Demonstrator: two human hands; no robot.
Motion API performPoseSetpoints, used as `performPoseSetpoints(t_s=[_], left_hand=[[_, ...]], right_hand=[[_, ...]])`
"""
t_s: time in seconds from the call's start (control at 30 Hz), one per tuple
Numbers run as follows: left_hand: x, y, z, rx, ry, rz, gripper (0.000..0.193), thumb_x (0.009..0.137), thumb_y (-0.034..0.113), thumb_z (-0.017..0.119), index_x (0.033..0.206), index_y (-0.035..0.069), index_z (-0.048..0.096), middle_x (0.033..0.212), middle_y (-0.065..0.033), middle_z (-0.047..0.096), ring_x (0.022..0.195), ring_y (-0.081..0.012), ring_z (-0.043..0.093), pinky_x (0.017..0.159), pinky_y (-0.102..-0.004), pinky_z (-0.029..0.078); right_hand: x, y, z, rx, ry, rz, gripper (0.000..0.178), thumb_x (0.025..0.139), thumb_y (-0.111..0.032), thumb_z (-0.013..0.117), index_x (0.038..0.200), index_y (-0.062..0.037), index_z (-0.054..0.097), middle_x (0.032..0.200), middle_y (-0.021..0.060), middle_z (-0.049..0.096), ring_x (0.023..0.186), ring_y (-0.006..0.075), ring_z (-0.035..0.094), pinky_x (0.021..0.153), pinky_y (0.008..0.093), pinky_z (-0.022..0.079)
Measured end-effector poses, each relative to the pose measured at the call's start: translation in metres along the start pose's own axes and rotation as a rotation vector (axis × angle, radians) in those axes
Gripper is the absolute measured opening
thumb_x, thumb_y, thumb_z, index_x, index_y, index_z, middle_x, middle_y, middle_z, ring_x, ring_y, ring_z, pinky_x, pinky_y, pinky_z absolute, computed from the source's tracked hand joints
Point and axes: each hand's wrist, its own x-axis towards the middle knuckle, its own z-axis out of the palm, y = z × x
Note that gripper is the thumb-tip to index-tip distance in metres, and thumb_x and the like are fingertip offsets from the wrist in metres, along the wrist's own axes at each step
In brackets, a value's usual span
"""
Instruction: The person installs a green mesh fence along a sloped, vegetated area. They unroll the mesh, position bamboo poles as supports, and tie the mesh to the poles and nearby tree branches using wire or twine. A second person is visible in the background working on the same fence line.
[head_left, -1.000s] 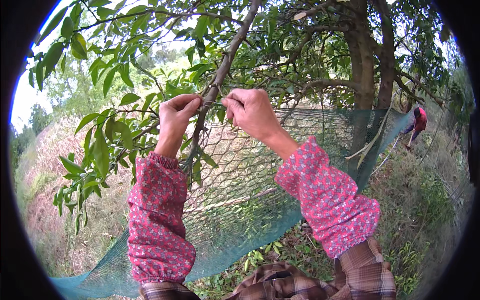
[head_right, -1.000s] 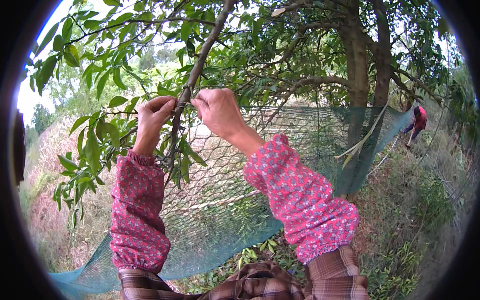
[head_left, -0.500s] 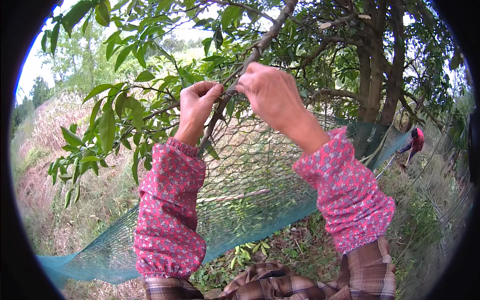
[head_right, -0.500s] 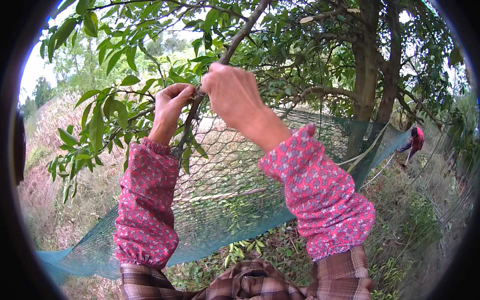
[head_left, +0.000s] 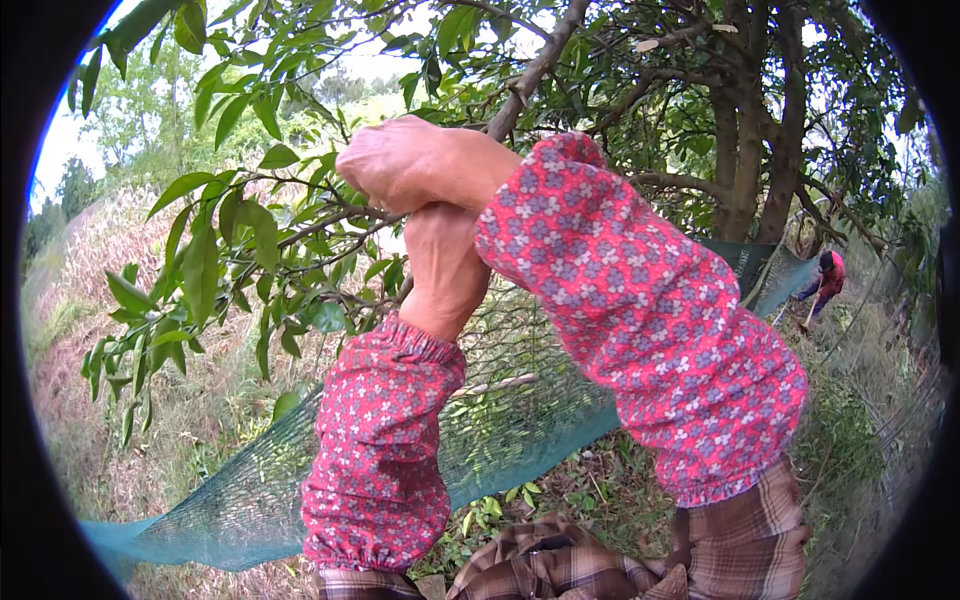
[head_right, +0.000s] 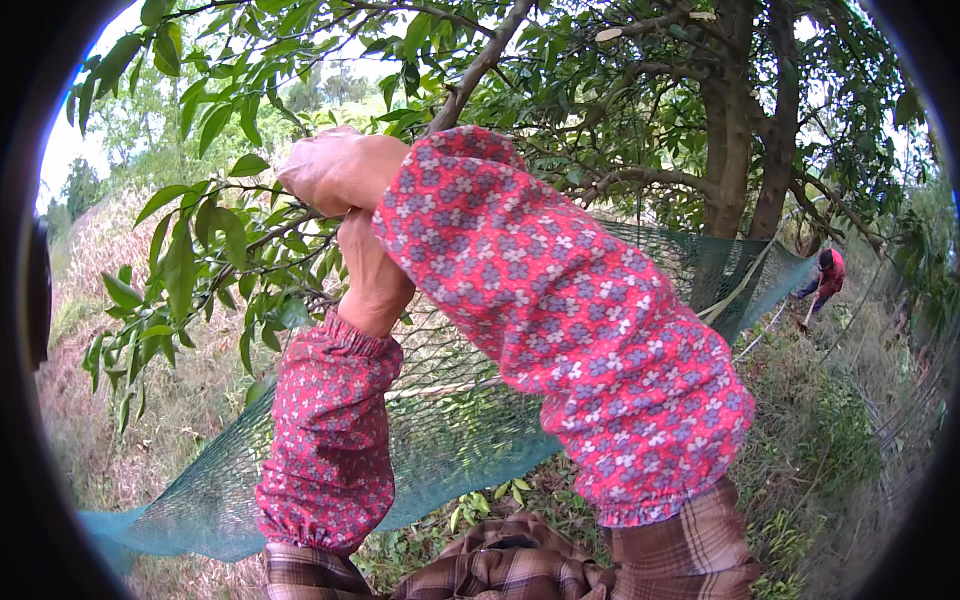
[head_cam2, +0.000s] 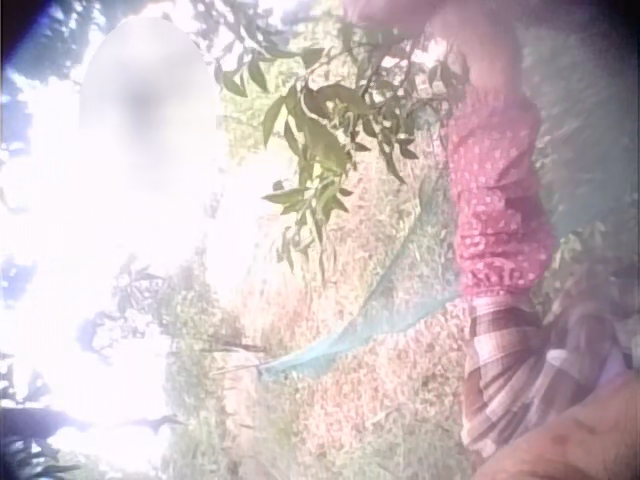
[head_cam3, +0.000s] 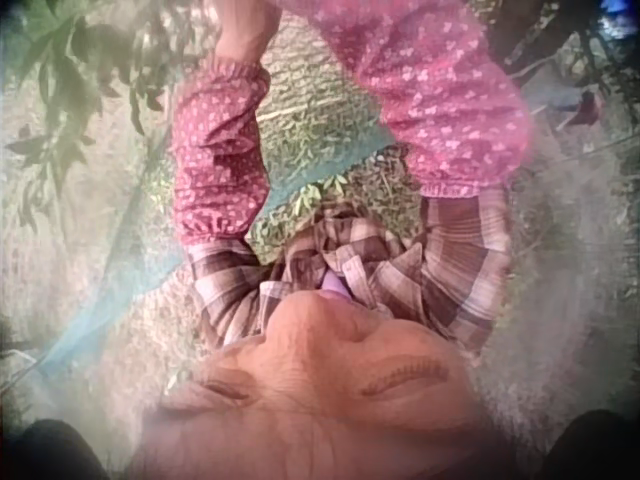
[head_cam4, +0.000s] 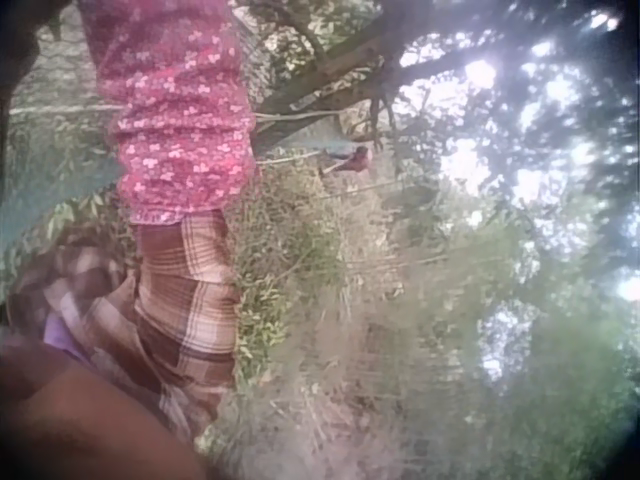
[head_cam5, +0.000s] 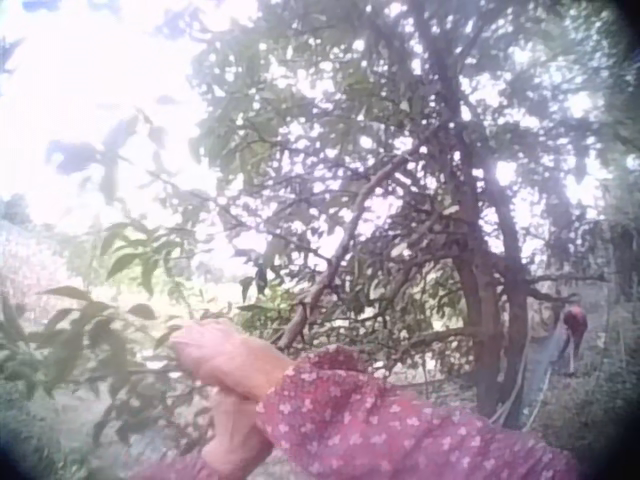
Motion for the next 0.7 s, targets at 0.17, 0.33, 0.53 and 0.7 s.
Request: performPoseSetpoints(t_s=[0.17, 0.33, 0.53, 0.7], left_hand=[[0.012, -0.045, -0.035, 0.187, -0.034, 0.075, 0.029, 0.079, 0.004, 0.058, 0.108, 0.007, 0.061, 0.094, -0.0134, 0.064, 0.080, -0.0283, 0.061, 0.062, -0.0388, 0.049], [0.014, -0.078, -0.047, 0.331, -0.250, 0.063, 0.026, 0.080, 0.013, 0.062, 0.106, 0.010, 0.063, 0.096, -0.0075, 0.063, 0.086, -0.0246, 0.059, 0.071, -0.0353, 0.047], [0.012, -0.072, -0.041, 0.375, -0.228, 0.054, 0.007, 0.079, 0.016, 0.061, 0.077, 0.010, 0.063, 0.076, -0.0050, 0.056, 0.079, -0.0230, 0.057, 0.065, -0.0362, 0.045], [-0.005, -0.064, -0.043, 0.274, -0.106, 0.124, 0.013, 0.081, 0.013, 0.058, 0.070, 0.007, 0.053, 0.068, -0.0070, 0.054, 0.066, -0.0249, 0.058, 0.056, -0.0371, 0.045]], right_hand=[[-0.041, 0.024, -0.022, 0.371, 0.335, 0.093, 0.024, 0.082, -0.014, 0.063, 0.103, -0.0034, 0.066, 0.084, 0.0135, 0.068, 0.074, 0.0215, 0.067, 0.068, 0.0330, 0.053], [-0.090, 0.020, 0.019, 0.121, 0.314, 0.241, 0.022, 0.078, -0.009, 0.065, 0.099, -0.0008, 0.063, 0.082, 0.0192, 0.066, 0.077, 0.0316, 0.066, 0.069, 0.0394, 0.054], [-0.082, 0.001, 0.063, 0.108, 0.494, 0.261, 0.008, 0.081, -0.008, 0.056, 0.078, -0.0007, 0.058, 0.075, 0.0200, 0.062, 0.072, 0.0342, 0.064, 0.060, 0.0428, 0.052], [-0.067, -0.002, 0.036, -0.106, 0.565, 0.211, 0.018, 0.076, -0.006, 0.052, 0.059, -0.0048, 0.059, 0.054, 0.0143, 0.057, 0.053, 0.0299, 0.062, 0.048, 0.0375, 0.048]])
